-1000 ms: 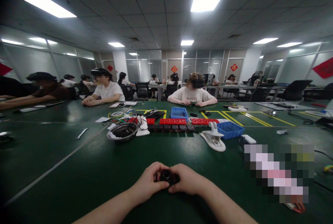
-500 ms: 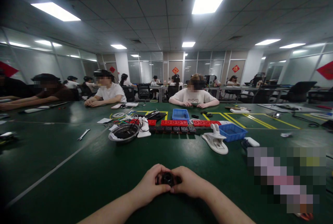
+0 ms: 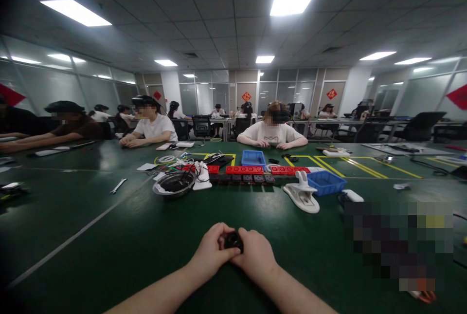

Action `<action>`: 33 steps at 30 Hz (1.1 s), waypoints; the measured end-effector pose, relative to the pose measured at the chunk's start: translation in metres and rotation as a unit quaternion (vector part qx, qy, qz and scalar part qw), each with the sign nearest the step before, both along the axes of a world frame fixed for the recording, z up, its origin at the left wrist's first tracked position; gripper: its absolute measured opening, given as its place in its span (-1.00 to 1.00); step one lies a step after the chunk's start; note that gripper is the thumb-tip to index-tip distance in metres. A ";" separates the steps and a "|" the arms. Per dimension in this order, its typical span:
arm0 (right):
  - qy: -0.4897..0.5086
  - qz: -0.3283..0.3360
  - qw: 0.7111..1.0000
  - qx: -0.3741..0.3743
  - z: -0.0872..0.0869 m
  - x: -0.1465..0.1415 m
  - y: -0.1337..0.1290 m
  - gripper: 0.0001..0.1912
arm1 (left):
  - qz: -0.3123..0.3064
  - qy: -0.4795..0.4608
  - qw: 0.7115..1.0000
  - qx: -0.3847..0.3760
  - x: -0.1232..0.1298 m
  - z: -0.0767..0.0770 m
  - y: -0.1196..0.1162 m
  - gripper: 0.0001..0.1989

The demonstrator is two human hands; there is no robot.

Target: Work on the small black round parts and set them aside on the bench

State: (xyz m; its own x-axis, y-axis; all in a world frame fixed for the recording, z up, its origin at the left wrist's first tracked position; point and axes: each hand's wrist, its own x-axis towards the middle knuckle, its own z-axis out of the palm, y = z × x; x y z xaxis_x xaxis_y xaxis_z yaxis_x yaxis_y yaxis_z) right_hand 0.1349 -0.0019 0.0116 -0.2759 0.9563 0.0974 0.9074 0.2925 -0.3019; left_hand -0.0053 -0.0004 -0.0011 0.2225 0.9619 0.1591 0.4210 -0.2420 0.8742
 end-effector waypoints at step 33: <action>0.075 -0.200 0.972 0.102 0.058 0.111 0.032 -0.56 | -0.090 0.016 0.994 -0.052 -0.006 0.010 -0.003 -0.67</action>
State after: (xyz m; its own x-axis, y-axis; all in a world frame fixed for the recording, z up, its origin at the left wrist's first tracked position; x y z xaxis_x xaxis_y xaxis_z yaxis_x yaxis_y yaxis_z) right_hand 0.2456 0.0306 0.0691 0.1457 0.9407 0.3064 0.9114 -0.0071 -0.4115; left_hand -0.0115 -0.0037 0.0088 0.3953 0.9172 0.0499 0.4079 -0.2239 0.8852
